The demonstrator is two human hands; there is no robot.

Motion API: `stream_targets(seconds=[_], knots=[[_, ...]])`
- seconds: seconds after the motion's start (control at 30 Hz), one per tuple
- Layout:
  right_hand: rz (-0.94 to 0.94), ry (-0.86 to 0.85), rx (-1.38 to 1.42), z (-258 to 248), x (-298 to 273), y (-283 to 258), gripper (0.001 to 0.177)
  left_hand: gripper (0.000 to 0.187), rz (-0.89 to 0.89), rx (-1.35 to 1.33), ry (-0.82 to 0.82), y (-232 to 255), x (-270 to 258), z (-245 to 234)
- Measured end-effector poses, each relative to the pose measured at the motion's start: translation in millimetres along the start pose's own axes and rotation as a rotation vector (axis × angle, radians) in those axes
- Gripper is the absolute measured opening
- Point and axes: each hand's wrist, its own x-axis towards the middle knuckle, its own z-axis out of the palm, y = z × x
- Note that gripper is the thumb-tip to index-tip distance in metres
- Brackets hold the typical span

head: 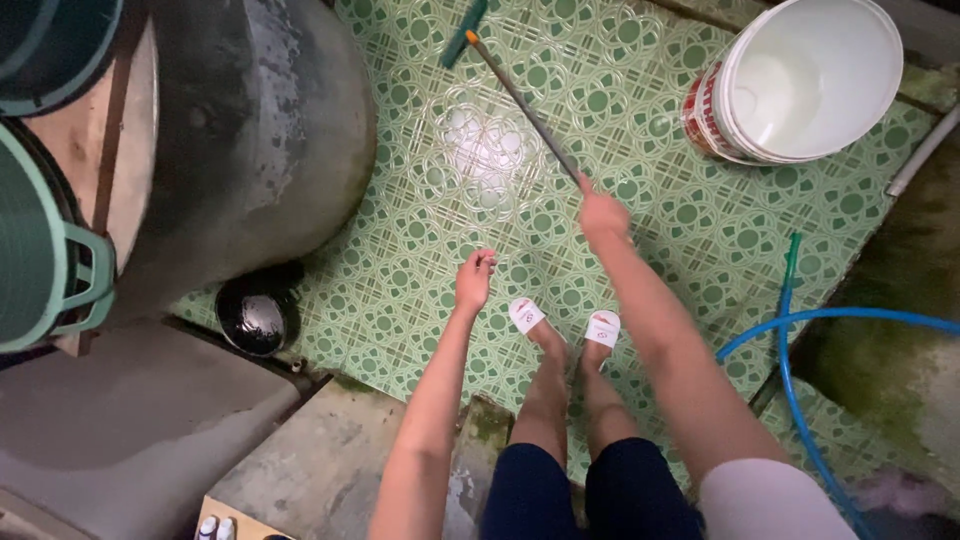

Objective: The person mops a green patterned tiled floor with a long-handled mop, moving water and foam across the surface. They then detach a blue hose from a wall tap and coil it on the floor.

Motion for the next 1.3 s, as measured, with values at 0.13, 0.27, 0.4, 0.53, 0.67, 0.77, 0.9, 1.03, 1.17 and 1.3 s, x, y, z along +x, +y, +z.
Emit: stream_targets(seconds=[0.13, 0.27, 0.4, 0.53, 0.67, 0.77, 0.9, 1.03, 1.17, 1.3], knots=[[0.068, -0.175, 0.010, 4.9, -85.0, 115.0, 0.075, 0.028, 0.003, 0.025, 0.001, 10.0, -4.0, 6.5], [0.154, -0.206, -0.124, 33.5, -196.8, 262.2, 0.090, 0.028, 0.028, 0.078, -0.002, 24.1, -8.5, 12.3], [0.300, -0.320, -0.159, 26.0, -285.4, 341.3, 0.080, 0.027, 0.038, 0.072, 0.003, 29.6, -4.7, 19.0], [0.157, -0.134, -0.101, 31.6, -305.6, 379.5, 0.064, 0.027, 0.068, 0.031, 0.039, 24.8, 8.9, 28.1], [0.117, -0.086, 0.033, 20.5, -257.9, 349.2, 0.063, 0.026, 0.125, -0.010, 0.063, 34.4, 16.2, 34.4], [0.079, -0.099, 0.193, 11.0, -174.5, 263.2, 0.050, 0.027, 0.112, 0.017, 0.053, 42.3, 19.6, 33.5], [0.075, -0.058, 0.288, -20.6, -65.0, 107.6, 0.055, 0.026, 0.135, 0.028, 0.031, 61.4, 30.1, 20.4], [0.002, 0.049, 0.165, 16.7, 70.5, 4.2, 0.052, 0.025, 0.207, 0.025, -0.004, 70.9, 42.0, 1.5], [0.163, 0.079, 0.088, 43.0, 157.8, -49.9, 0.054, 0.024, 0.221, 0.117, -0.054, 79.5, 58.3, -15.2], [0.121, 0.006, 0.106, -11.6, 75.0, -7.3, 0.064, 0.025, 0.185, 0.194, -0.125, 79.8, 65.6, -30.5]])
